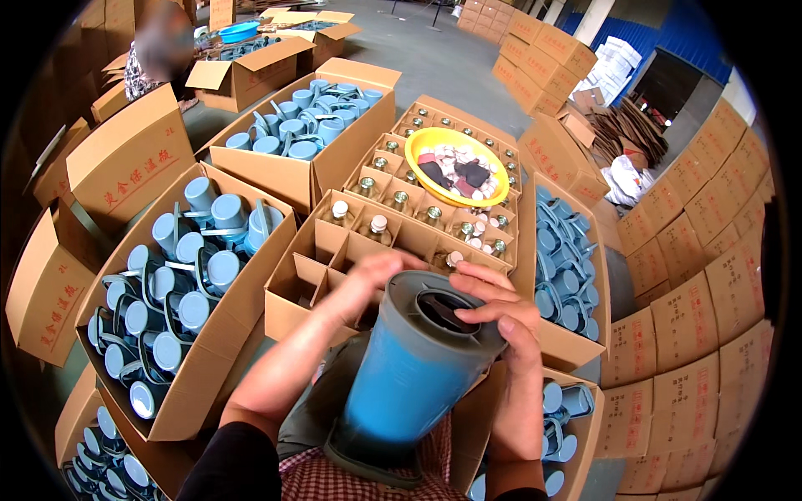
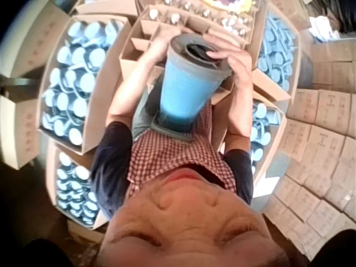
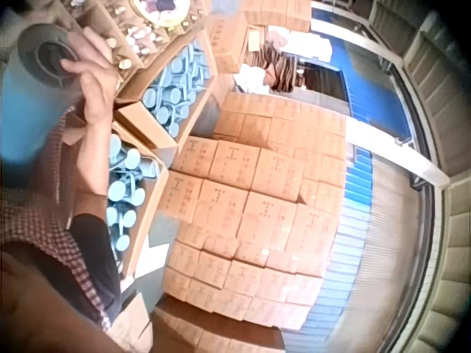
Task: The person assembles blue thermos flasks by hand in a warehouse setting. They pick up a flask body, insert a metal stopper, and screw on a lid, then place the completed unit into a cardboard box. The process is repeated for multiple units.
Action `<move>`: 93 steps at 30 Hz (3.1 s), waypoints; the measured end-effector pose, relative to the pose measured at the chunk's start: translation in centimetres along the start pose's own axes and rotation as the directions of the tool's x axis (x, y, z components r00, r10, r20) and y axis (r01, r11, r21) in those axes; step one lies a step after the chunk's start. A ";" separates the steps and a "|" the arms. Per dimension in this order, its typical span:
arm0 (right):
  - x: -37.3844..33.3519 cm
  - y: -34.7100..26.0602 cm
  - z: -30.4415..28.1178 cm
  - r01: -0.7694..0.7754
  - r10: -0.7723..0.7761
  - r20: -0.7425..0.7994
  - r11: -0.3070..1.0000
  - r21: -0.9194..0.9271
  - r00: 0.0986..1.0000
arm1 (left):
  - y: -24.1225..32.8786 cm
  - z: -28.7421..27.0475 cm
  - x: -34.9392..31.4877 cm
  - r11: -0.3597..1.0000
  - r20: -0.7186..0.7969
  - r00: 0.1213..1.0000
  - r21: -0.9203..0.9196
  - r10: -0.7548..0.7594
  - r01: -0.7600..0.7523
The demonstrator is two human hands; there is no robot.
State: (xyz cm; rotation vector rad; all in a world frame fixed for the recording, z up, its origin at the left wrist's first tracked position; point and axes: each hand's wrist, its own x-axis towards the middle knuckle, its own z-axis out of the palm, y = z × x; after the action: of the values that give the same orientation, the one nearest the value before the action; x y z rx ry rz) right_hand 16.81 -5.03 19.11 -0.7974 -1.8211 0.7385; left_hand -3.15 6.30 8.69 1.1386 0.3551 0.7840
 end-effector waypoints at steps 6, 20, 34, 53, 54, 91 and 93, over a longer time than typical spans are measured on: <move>1.2 -4.1 -2.5 -0.309 0.304 0.233 0.951 -0.012 0.924 | -5.1 5.1 -2.3 0.929 -0.143 0.955 -0.310 -0.258 0.205; -3.0 9.7 -0.7 -0.220 0.458 -0.299 0.783 0.582 0.837 | 4.6 7.8 -0.7 0.503 -0.053 0.766 0.783 0.640 -0.367; -3.2 -3.9 0.6 0.047 -0.037 -0.196 0.998 0.047 0.980 | 1.8 4.9 -1.3 0.878 0.097 0.896 -0.270 0.434 -0.396; -2.5 -8.7 -1.5 -0.434 0.474 -0.208 0.439 -0.787 0.856 | -5.4 8.4 -9.0 0.986 -0.068 0.991 0.114 -0.114 0.121; -2.6 -8.2 -2.7 -0.593 0.627 -0.233 0.458 -0.662 0.744 | -4.4 9.4 -10.6 0.929 -0.123 0.992 0.365 -0.023 0.067; -33.6 -20.0 4.7 -0.483 -0.222 -0.802 0.699 -0.528 0.555 | -9.2 15.6 -11.8 0.937 0.004 0.977 -0.281 -0.214 0.206; -36.5 -25.6 2.8 -0.526 -0.219 -0.763 0.610 -0.593 0.608 | -9.1 16.1 -11.0 0.959 0.060 0.969 -0.141 -0.241 0.247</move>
State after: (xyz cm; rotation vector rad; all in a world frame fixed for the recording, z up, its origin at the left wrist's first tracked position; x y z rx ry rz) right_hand 20.46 -49.57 18.60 -1.6014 -1.1358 -0.4236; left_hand 2.65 -14.19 5.48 0.9493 0.3873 0.5584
